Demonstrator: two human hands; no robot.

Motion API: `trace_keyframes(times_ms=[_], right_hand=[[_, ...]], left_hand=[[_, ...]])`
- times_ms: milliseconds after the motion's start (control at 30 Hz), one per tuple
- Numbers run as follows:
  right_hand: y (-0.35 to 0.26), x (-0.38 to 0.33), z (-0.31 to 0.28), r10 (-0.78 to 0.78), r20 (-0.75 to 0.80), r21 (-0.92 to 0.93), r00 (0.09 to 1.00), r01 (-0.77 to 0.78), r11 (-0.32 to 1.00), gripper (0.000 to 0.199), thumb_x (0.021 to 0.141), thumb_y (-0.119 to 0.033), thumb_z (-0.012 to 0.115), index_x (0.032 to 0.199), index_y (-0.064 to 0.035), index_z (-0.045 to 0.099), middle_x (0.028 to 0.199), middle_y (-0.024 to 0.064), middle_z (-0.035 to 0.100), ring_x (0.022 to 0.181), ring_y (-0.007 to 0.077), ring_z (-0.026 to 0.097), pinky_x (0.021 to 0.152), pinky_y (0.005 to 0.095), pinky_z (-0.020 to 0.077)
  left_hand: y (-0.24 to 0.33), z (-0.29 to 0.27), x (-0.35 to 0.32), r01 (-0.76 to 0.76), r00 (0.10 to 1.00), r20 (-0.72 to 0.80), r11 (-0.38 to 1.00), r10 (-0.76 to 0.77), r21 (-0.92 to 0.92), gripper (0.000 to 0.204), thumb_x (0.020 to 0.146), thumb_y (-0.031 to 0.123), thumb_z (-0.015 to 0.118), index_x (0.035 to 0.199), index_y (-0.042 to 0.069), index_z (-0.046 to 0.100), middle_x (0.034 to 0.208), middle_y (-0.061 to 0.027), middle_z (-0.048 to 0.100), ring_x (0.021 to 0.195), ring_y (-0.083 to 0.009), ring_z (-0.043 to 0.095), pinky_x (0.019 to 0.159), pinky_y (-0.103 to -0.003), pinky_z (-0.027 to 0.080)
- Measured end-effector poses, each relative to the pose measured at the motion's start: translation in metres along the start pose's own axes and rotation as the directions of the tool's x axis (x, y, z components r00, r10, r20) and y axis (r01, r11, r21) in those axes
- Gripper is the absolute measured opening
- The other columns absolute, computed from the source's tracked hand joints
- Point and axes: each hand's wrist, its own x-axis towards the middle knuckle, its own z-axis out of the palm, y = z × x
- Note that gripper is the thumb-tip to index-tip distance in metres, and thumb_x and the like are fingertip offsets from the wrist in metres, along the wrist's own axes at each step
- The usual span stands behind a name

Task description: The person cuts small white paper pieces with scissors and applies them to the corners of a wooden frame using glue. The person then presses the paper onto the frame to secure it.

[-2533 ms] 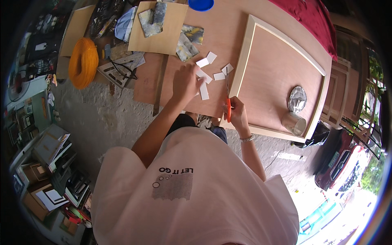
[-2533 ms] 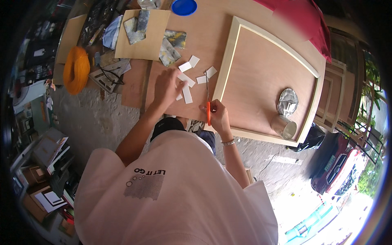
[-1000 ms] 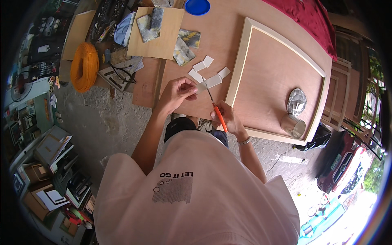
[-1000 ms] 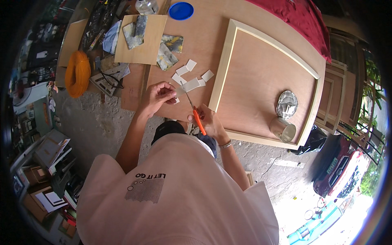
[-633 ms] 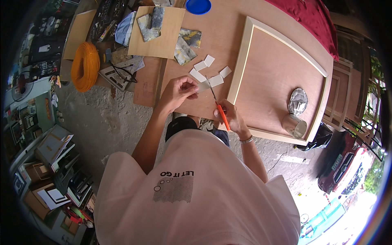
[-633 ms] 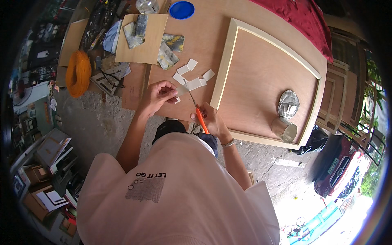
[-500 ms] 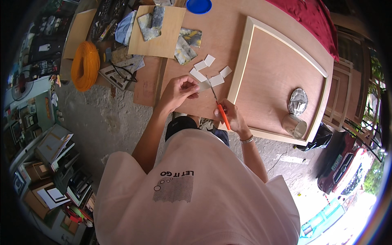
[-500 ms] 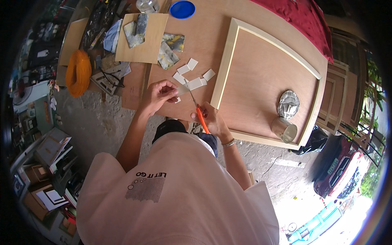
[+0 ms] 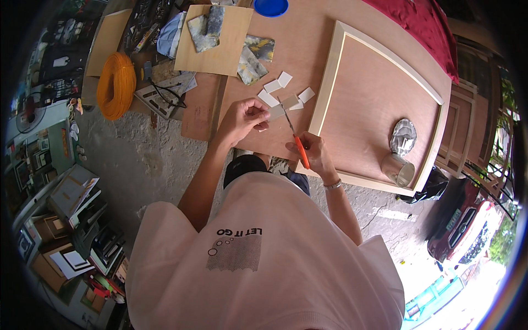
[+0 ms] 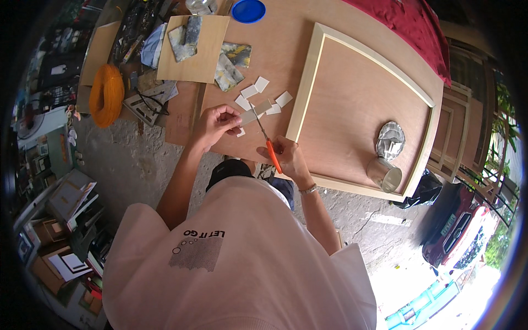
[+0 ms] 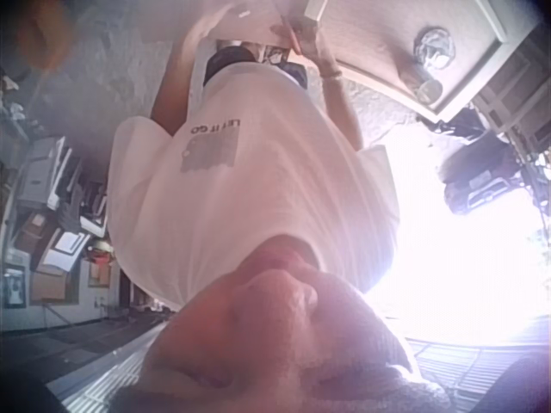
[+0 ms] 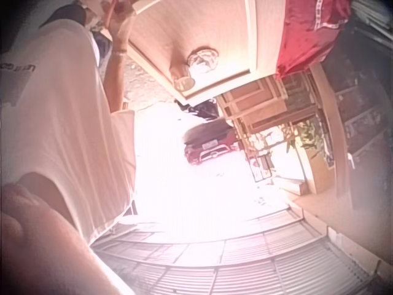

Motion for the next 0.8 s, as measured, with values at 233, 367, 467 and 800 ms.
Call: trace_keyframes(times_ms=[233, 367, 467, 800], right_hand=[[0.031, -0.004, 0.003, 0.139, -0.093, 0.232, 0.986, -0.115, 0.966, 0.029, 0.093, -0.021, 0.078, 0.088, 0.0006, 0.059, 0.067, 0.0015, 0.060, 0.049, 0.0061, 0.054, 0.043, 0.0231, 0.0402], [0.033, -0.017, -0.002, 0.177, -0.136, 0.198, 0.975, -0.149, 0.969, 0.032, 0.094, -0.023, 0.077, 0.088, -0.0003, 0.056, 0.068, 0.0016, 0.060, 0.048, 0.0063, 0.054, 0.043, 0.0225, 0.0410], [0.036, -0.022, -0.002, 0.149, -0.129, 0.265, 0.980, -0.111, 0.958, 0.032, 0.094, -0.023, 0.079, 0.089, -0.0003, 0.057, 0.068, 0.0015, 0.060, 0.049, 0.0062, 0.055, 0.043, 0.0221, 0.0411], [0.035, -0.023, 0.006, 0.119, -0.181, 0.220, 0.976, -0.078, 0.972, 0.030, 0.091, -0.020, 0.081, 0.090, 0.0010, 0.059, 0.071, 0.0027, 0.063, 0.057, 0.0064, 0.057, 0.051, 0.0239, 0.0457]], left_hand=[[-0.019, 0.001, 0.033, -0.183, 0.947, -0.191, 0.922, 0.258, 0.341, 0.024, 0.095, 0.015, 0.074, 0.112, -0.001, 0.067, 0.098, -0.0110, 0.072, 0.079, -0.0154, 0.071, 0.066, -0.032, 0.058], [-0.058, -0.001, 0.035, -0.221, 0.762, -0.193, 0.530, 0.617, 0.819, 0.051, 0.088, 0.034, 0.080, 0.123, 0.002, 0.061, 0.115, -0.0163, 0.064, 0.103, -0.0287, 0.063, 0.081, -0.043, 0.054], [-0.064, 0.009, 0.035, -0.111, 0.739, -0.152, 0.340, 0.657, 0.934, 0.070, 0.081, 0.045, 0.082, 0.130, 0.003, 0.055, 0.122, -0.0163, 0.059, 0.116, -0.0325, 0.057, 0.087, -0.046, 0.050], [-0.056, 0.016, 0.063, 0.010, 0.868, -0.327, 0.646, 0.373, 0.763, 0.066, 0.067, 0.036, 0.094, 0.113, 0.003, 0.058, 0.103, -0.0107, 0.064, 0.091, -0.0250, 0.065, 0.075, -0.042, 0.052]])
